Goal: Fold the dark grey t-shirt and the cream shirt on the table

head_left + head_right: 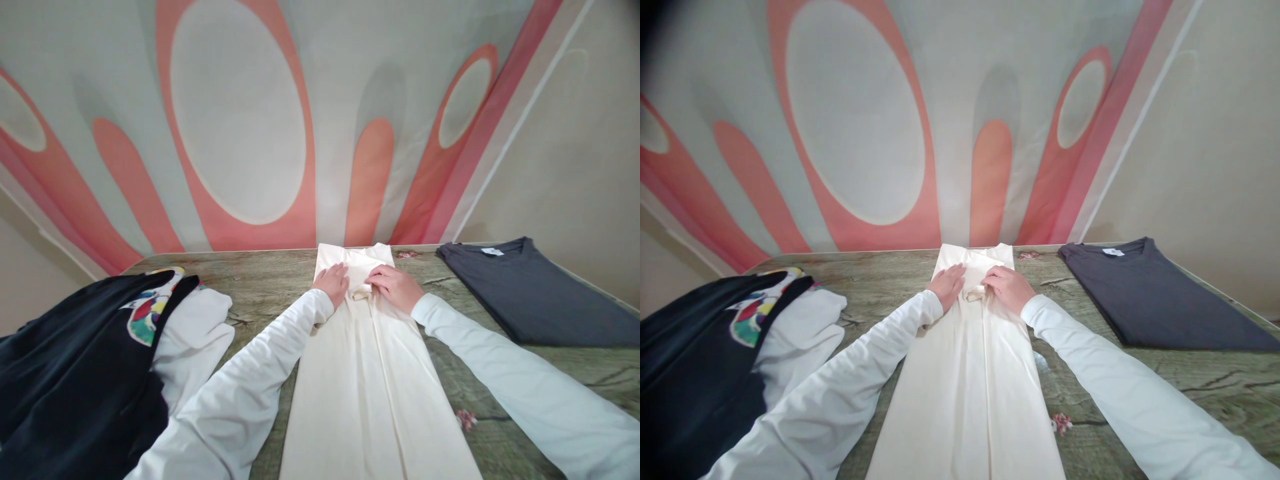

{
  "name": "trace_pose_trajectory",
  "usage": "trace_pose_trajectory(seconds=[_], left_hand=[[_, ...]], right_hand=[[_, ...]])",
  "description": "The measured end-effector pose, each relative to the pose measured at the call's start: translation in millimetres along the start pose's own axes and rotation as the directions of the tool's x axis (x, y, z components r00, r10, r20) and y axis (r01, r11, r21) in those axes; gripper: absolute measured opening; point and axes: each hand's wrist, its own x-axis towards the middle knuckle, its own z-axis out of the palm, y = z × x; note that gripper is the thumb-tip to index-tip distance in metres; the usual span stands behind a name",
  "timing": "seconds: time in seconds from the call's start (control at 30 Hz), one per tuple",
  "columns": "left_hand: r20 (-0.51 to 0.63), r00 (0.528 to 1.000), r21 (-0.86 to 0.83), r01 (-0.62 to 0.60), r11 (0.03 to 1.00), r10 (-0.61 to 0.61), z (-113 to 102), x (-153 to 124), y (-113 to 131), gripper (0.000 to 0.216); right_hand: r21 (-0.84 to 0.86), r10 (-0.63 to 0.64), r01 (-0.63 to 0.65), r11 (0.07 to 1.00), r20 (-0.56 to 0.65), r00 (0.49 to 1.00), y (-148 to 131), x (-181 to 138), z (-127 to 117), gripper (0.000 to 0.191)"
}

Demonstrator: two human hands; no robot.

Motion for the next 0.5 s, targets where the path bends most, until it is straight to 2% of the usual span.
trace_pose_trajectory(seconds=[0.3,0.4,0.5], left_hand=[[-0.011,0.999,0.033,-0.051,0.998,0.052,4,-2,-3,0.045],[-0.070,0.996,0.000,-0.056,0.998,0.056,3,-3,-2,0.043],[-0.214,0.967,-0.074,-0.154,0.985,0.135,-2,-6,1,0.034]], right_hand=[[0.018,-0.047,0.048,0.999,-0.059,0.997,-6,-1,-4,0.033],[0.017,0.021,-0.020,1.000,-0.083,0.996,-4,0,-3,0.031],[0.082,0.154,-0.144,0.986,-0.138,0.978,9,0,1,0.029]])
